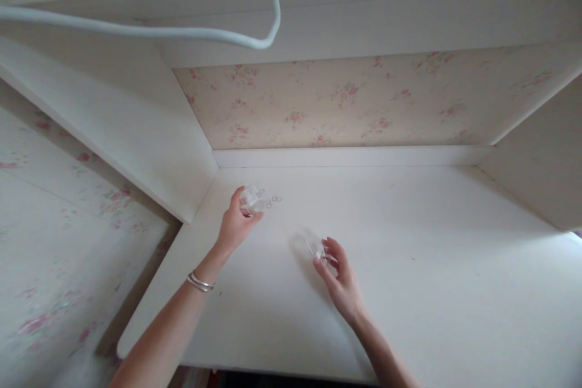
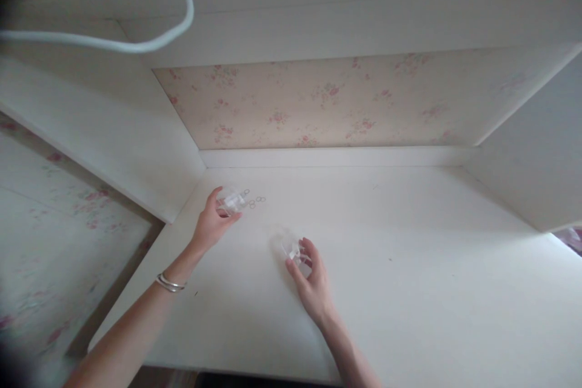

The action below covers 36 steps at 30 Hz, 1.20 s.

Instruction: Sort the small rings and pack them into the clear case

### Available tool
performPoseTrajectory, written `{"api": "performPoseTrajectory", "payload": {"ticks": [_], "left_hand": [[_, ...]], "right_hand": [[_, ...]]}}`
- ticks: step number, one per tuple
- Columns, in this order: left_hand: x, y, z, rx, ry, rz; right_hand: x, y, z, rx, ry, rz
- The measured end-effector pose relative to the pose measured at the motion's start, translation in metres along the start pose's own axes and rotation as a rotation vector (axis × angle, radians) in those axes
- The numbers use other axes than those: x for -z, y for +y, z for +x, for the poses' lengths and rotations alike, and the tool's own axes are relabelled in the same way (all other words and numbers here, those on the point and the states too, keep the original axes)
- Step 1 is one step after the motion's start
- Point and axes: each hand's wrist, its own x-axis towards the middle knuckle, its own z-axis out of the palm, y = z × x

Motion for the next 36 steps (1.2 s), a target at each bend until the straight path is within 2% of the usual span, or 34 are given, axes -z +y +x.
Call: {"api": "performPoseTrajectory", "payload": {"ticks": [3, 7, 10, 14, 19, 23, 25, 29, 31, 33, 36], "left_hand": [[-0.024, 0.014, -0.037, 0.028, -0.058, -0.266], [-0.053, 0.034, -0.081, 0.116, -0.117, -0.519], [-0.066, 0.042, -0.099, 0.159, -0.160, -0.590], [-0.074, 0.043, -0.107, 0.168, -0.183, -0.615], [-0.078, 0.040, -0.109, 0.167, -0.184, -0.568], [-0.076, 0.039, -0.111, 0.162, -0.186, -0.421], [-0.074, 0.040, -0.113, 0.158, -0.209, -0.429], [-0.065, 0.049, -0.115, 0.106, -0.340, -0.705], [-0.058, 0.054, -0.116, 0.128, -0.397, -0.845], [-0.052, 0.057, -0.116, 0.220, -0.416, -0.957], [-0.046, 0.059, -0.115, 0.382, -0.438, -1.105]], "right_hand": [[-0.014, -0.020, 0.006, 0.094, -0.012, -0.079], [-0.031, -0.043, 0.014, 0.228, -0.009, -0.133], [-0.037, -0.050, 0.016, 0.265, -0.004, -0.145], [-0.037, -0.051, 0.014, 0.284, -0.020, -0.161], [-0.033, -0.052, 0.010, 0.290, -0.017, -0.216], [-0.032, -0.056, 0.007, 0.227, 0.010, -0.281], [-0.032, -0.056, 0.006, 0.196, 0.013, -0.291], [-0.026, -0.054, 0.007, 0.127, -0.028, -0.191], [-0.020, -0.054, 0.007, 0.085, -0.083, -0.087], [-0.014, -0.055, 0.008, 0.021, -0.121, 0.008], [-0.008, -0.059, 0.010, -0.079, -0.105, 0.066]]}}
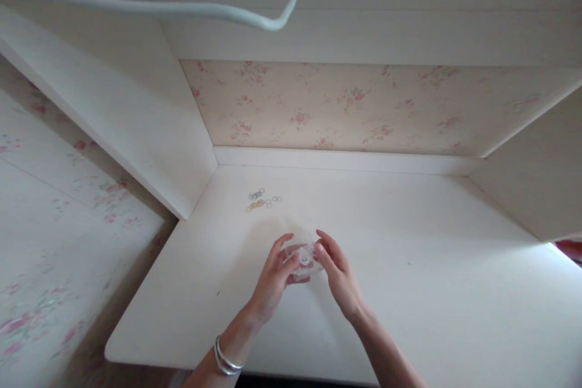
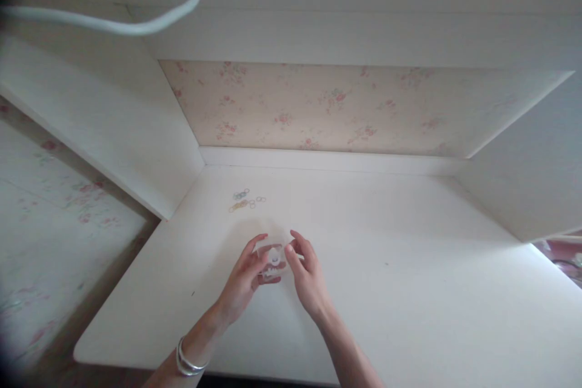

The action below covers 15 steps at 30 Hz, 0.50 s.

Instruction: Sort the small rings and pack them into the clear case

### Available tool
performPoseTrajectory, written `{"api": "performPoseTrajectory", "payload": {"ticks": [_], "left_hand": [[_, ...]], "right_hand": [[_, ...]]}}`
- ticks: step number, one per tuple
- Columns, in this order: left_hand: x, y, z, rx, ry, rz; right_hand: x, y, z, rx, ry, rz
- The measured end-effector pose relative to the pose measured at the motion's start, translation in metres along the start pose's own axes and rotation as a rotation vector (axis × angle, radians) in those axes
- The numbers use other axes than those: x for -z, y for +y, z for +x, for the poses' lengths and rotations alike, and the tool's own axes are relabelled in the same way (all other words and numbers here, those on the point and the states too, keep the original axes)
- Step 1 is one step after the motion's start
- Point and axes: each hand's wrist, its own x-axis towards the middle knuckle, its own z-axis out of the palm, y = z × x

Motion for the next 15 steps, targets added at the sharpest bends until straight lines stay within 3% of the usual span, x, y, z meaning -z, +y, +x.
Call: {"api": "performPoseTrajectory", "payload": {"ticks": [4, 11, 15], "left_hand": [[-0.0016, -0.0005, 0.0015, 0.053, 0.032, -0.066], [-0.0037, -0.0037, 0.0056, 0.068, 0.100, 0.026], [-0.0034, -0.0002, 0.0046, 0.080, 0.084, -0.055]], "right_hand": [[-0.0009, -0.0052, 0.0026, -0.076, -0.036, 0.047], [-0.0044, -0.0039, 0.0063, -0.036, -0.020, -0.001], [0.0004, -0.0045, 0.0045, -0.124, -0.086, 0.135]]}}
